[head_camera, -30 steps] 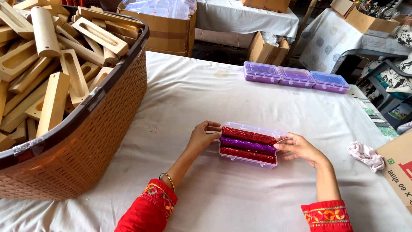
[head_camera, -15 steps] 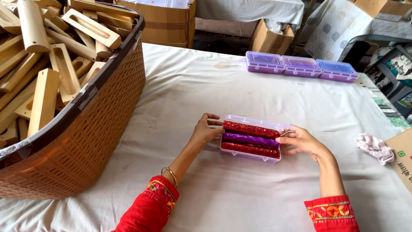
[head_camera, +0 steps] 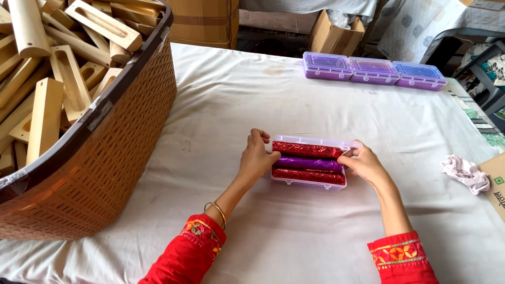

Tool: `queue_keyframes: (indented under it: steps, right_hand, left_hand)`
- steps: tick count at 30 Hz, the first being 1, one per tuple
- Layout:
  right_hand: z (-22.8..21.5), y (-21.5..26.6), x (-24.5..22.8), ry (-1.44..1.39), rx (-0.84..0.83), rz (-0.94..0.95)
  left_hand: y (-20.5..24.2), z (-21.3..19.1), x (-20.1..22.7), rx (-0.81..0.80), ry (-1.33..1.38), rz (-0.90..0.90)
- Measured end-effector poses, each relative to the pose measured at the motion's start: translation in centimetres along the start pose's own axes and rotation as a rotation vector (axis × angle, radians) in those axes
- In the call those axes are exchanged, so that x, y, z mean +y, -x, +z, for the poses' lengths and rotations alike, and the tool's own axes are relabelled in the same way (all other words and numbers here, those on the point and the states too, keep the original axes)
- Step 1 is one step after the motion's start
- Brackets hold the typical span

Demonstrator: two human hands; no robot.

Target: The recorder is wrapping colored decorative sticks in plastic, placing them into small clear boxes, and then cleaning both the boxes and wooden base components with a cloth.

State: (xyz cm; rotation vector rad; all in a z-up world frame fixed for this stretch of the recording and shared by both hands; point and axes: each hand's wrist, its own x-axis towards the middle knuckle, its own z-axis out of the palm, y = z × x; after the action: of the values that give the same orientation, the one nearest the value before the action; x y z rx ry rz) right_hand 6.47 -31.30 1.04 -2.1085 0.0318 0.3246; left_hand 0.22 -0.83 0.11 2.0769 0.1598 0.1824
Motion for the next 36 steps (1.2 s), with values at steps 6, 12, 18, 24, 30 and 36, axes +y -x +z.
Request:
queue_keyframes:
  steps: [6, 12, 18, 24, 30, 36]
  right_hand:
    - [-1.7, 0.7, 0.0, -0.134, -0.074, 0.021]
    - [-2.1, 0.1, 1.0, -0.292, -0.151, 0.096]
    - [-2.3, 2.1, -0.7, -0.211, -0.248, 0.071]
    - [-1.2, 2.4, -2.0, -0.186, -0.202, 0.02]
    - [0.1, 1.5, -2.1, -0.103, -0.113, -0.369]
    - [1.6, 1.2, -1.1, 0.223, -0.245, -0.649]
  left_hand:
    - [-2.5, 0.0, -4.3, -0.175, 0.457, -0.169]
    - [-1.1, -1.6, -0.9, -0.219, 0.609, -0.318]
    - [-1.5, -1.3, -1.9, -0.266, 0.474, -0.248]
    - [-1.2, -1.3, -2.0, -0.251, 0.505, -0.211]
    - [0.3, -1.9, 0.1, -0.022, 0.151, 0.245]
    - [1.3, 0.6, -1.0, -0.065, -0.252, 0.692]
